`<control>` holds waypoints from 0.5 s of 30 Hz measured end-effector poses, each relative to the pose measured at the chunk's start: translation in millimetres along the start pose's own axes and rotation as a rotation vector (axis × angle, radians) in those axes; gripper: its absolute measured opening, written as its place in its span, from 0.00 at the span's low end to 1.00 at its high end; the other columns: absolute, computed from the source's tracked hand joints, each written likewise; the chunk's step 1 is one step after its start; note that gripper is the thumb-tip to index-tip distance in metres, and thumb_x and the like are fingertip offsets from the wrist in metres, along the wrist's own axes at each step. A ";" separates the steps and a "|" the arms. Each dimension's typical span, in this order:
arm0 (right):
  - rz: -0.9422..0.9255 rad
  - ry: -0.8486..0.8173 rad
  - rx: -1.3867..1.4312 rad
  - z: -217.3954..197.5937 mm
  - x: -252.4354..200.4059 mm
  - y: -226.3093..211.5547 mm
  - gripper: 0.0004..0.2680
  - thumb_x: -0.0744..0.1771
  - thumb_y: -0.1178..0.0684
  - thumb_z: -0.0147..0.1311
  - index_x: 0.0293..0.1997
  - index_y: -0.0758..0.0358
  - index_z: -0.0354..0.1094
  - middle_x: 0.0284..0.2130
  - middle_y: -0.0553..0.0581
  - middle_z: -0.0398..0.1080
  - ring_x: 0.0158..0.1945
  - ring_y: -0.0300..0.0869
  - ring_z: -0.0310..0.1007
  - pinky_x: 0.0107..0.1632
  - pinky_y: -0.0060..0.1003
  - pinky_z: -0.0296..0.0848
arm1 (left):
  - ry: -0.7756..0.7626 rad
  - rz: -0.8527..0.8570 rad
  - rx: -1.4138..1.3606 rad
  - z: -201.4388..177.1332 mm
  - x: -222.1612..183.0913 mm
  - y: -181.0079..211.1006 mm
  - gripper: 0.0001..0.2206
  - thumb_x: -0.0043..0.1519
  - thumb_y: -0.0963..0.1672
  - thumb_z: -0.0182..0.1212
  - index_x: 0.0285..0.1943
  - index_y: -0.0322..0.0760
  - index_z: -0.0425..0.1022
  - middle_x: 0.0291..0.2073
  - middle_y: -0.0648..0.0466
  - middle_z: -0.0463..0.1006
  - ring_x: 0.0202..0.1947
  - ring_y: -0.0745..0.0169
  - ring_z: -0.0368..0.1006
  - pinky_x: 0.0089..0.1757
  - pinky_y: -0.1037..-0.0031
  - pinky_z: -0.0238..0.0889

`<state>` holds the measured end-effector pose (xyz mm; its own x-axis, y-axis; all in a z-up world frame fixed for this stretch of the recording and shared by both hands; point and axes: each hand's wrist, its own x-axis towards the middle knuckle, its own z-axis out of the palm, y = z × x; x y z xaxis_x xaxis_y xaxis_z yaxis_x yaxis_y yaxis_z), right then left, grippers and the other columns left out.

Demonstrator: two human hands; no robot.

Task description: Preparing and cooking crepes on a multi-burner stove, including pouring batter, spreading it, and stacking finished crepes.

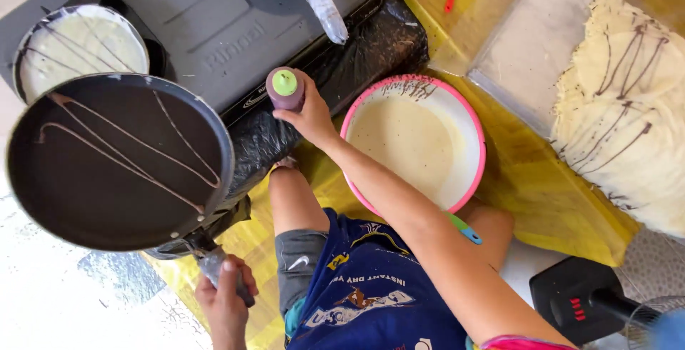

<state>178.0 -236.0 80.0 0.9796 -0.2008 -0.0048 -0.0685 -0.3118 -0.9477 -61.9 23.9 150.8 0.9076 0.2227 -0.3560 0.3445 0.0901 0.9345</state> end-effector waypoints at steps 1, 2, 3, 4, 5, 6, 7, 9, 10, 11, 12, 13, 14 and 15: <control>-0.021 -0.044 0.026 2.5 -4.9 5.3 0.42 0.57 0.48 0.74 0.76 0.61 0.43 0.73 0.66 0.52 0.74 0.55 0.56 0.71 0.48 0.59 | 0.005 0.013 -0.019 -4.0 -3.4 -8.3 0.11 0.67 0.46 0.55 0.33 0.35 0.71 0.14 0.50 0.68 0.11 0.64 0.62 0.16 0.74 0.53; -0.017 -0.046 0.026 -15.6 -16.2 -1.1 0.42 0.57 0.48 0.74 0.76 0.61 0.43 0.73 0.66 0.52 0.74 0.55 0.56 0.71 0.48 0.59 | 0.007 0.009 -0.017 -3.0 -1.2 -17.3 0.11 0.67 0.46 0.55 0.33 0.35 0.71 0.14 0.50 0.68 0.11 0.64 0.62 0.16 0.74 0.53; 0.064 -0.154 -0.207 -35.0 -29.5 -6.7 0.38 0.61 0.43 0.68 0.76 0.59 0.44 0.74 0.65 0.49 0.74 0.55 0.52 0.71 0.51 0.57 | -0.016 -0.047 0.001 -2.2 -0.1 -27.6 0.10 0.64 0.45 0.58 0.34 0.32 0.74 0.15 0.49 0.70 0.11 0.62 0.64 0.16 0.74 0.57; 0.145 -0.263 -0.440 -54.5 -43.1 -12.5 0.34 0.65 0.38 0.61 0.76 0.58 0.44 0.74 0.64 0.45 0.75 0.54 0.49 0.70 0.54 0.56 | -0.040 -0.103 0.019 -1.4 0.4 -38.0 0.10 0.62 0.45 0.61 0.36 0.30 0.76 0.16 0.47 0.73 0.11 0.61 0.66 0.17 0.73 0.60; 0.147 -0.260 -0.443 -75.3 -68.6 28.1 0.34 0.65 0.38 0.61 0.76 0.58 0.44 0.74 0.64 0.45 0.75 0.54 0.49 0.70 0.54 0.56 | -0.043 -0.105 0.018 8.3 0.8 -32.2 0.10 0.62 0.45 0.61 0.36 0.30 0.76 0.16 0.47 0.73 0.11 0.61 0.66 0.17 0.73 0.60; 0.124 -0.317 -0.762 -101.2 -95.3 66.1 0.23 0.68 0.42 0.50 0.71 0.54 0.55 0.66 0.60 0.59 0.66 0.55 0.60 0.68 0.55 0.57 | -0.116 -0.163 0.202 18.5 0.7 -26.4 0.13 0.61 0.47 0.62 0.29 0.33 0.75 0.13 0.49 0.73 0.11 0.63 0.65 0.19 0.72 0.59; 0.107 -0.370 -1.079 -131.8 -126.7 101.7 0.16 0.71 0.45 0.40 0.65 0.51 0.66 0.57 0.57 0.72 0.57 0.55 0.71 0.65 0.57 0.58 | -0.196 -0.223 0.390 28.1 -0.6 -20.9 0.16 0.60 0.49 0.62 0.23 0.36 0.74 0.09 0.50 0.73 0.10 0.64 0.64 0.20 0.71 0.58; -0.194 -0.197 -1.207 -193.0 -231.6 241.4 0.10 0.67 0.51 0.45 0.50 0.48 0.70 0.42 0.53 0.69 0.46 0.54 0.68 0.52 0.55 0.59 | -0.299 -0.281 0.447 48.1 1.7 -25.2 0.16 0.60 0.51 0.63 0.25 0.36 0.74 0.11 0.50 0.74 0.11 0.64 0.66 0.21 0.72 0.60; -0.509 -0.020 -1.314 -220.7 -278.0 295.0 0.07 0.63 0.56 0.50 0.36 0.45 0.74 0.28 0.50 0.66 0.35 0.54 0.66 0.38 0.53 0.60 | -0.391 -0.336 0.503 60.0 2.5 -27.5 0.17 0.60 0.52 0.64 0.27 0.37 0.74 0.13 0.50 0.76 0.12 0.64 0.68 0.23 0.72 0.62; -0.493 -0.011 -1.319 -232.1 -290.8 308.4 0.07 0.63 0.56 0.50 0.36 0.45 0.74 0.28 0.50 0.66 0.35 0.54 0.66 0.38 0.53 0.60 | -0.407 -0.335 0.511 69.4 6.9 -30.0 0.17 0.60 0.52 0.64 0.27 0.37 0.74 0.13 0.50 0.76 0.12 0.64 0.68 0.23 0.72 0.62; 0.028 -0.195 -1.404 -244.0 -304.3 322.2 0.08 0.65 0.53 0.46 0.30 0.50 0.75 0.25 0.57 0.72 0.33 0.54 0.74 0.33 0.53 0.65 | -0.490 -0.288 0.579 79.8 10.7 -33.1 0.20 0.60 0.53 0.65 0.22 0.37 0.74 0.09 0.49 0.74 0.13 0.59 0.71 0.25 0.71 0.64; 0.569 -0.377 -1.416 -255.0 -326.3 334.7 0.14 0.67 0.50 0.42 0.25 0.56 0.76 0.22 0.63 0.77 0.31 0.55 0.81 0.28 0.53 0.70 | -0.576 -0.248 0.651 88.2 10.4 -36.8 0.23 0.59 0.55 0.66 0.18 0.38 0.74 0.06 0.47 0.72 0.14 0.53 0.74 0.26 0.69 0.65; 0.593 -0.376 -1.409 -259.9 -316.6 327.5 0.14 0.67 0.50 0.42 0.25 0.56 0.76 0.22 0.63 0.77 0.31 0.55 0.81 0.28 0.53 0.70 | -0.595 -0.256 0.662 97.3 13.7 -38.1 0.23 0.59 0.55 0.66 0.18 0.38 0.74 0.06 0.47 0.72 0.14 0.53 0.74 0.26 0.69 0.65; 0.471 -0.287 -1.426 -264.5 -312.4 321.2 0.13 0.68 0.50 0.43 0.26 0.55 0.75 0.21 0.60 0.76 0.30 0.53 0.81 0.28 0.52 0.69 | -0.639 -0.242 0.728 104.9 14.5 -41.4 0.26 0.60 0.57 0.63 0.15 0.38 0.74 0.06 0.48 0.73 0.15 0.53 0.75 0.29 0.68 0.67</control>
<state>-199.9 -519.0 -138.4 0.8085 -0.4051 -0.4269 -0.3286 -0.9125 0.2436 -37.8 -78.4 107.5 0.6783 -0.3062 -0.6679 0.4066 -0.6007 0.6883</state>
